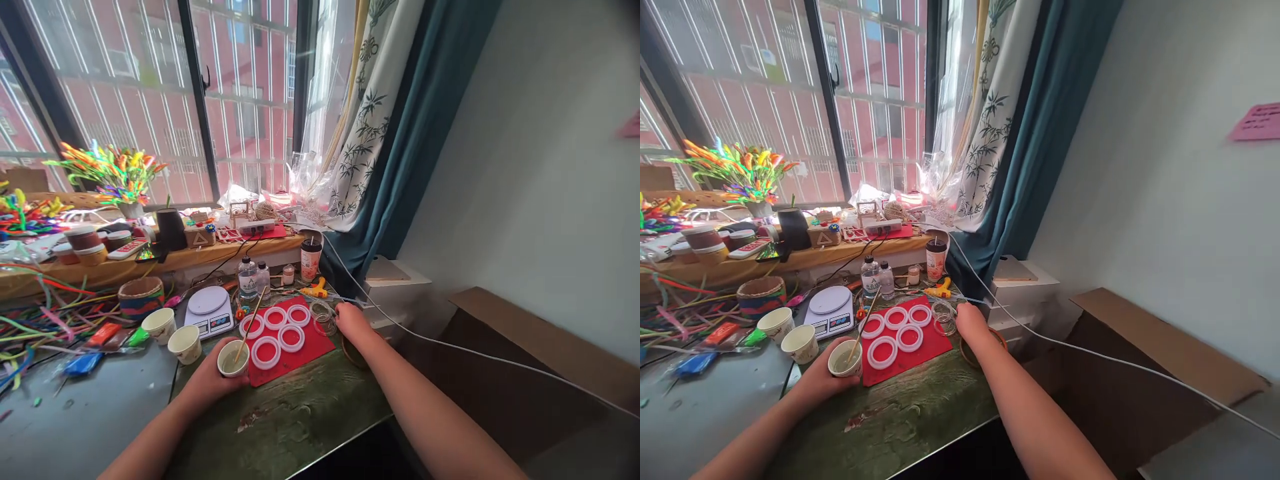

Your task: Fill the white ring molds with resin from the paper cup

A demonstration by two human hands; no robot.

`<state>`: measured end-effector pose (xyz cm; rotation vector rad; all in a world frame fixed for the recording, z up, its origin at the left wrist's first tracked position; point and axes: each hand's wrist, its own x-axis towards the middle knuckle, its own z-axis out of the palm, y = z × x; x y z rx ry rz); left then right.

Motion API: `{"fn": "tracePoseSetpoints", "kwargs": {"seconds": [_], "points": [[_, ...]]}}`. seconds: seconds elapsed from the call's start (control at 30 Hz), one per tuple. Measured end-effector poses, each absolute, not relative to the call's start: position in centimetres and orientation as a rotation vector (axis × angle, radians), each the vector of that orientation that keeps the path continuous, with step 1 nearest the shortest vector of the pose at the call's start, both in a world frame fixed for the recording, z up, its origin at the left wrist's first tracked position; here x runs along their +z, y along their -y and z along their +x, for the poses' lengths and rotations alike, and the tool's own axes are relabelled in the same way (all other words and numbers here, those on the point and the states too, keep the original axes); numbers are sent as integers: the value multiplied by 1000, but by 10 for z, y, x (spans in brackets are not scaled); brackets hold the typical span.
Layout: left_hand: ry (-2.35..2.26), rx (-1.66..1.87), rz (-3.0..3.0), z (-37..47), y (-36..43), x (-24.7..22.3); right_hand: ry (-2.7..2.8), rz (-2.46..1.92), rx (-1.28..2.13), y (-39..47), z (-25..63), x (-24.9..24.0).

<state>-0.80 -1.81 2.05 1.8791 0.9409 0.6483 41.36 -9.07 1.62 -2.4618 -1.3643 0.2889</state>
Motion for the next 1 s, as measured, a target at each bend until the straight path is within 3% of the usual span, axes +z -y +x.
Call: {"fn": "tracePoseSetpoints", "kwargs": {"seconds": [0.5,0.8,1.0], "points": [[-993,590,1791,-35,17,13,1537,-2442,-264,96,439,46],[-1208,611,1883,-90,57,-24,1802,-2286,-751,94,472,106],[-1398,860,1933,-94,86,-41,1856,-2183,-973,88,493,146]]}}
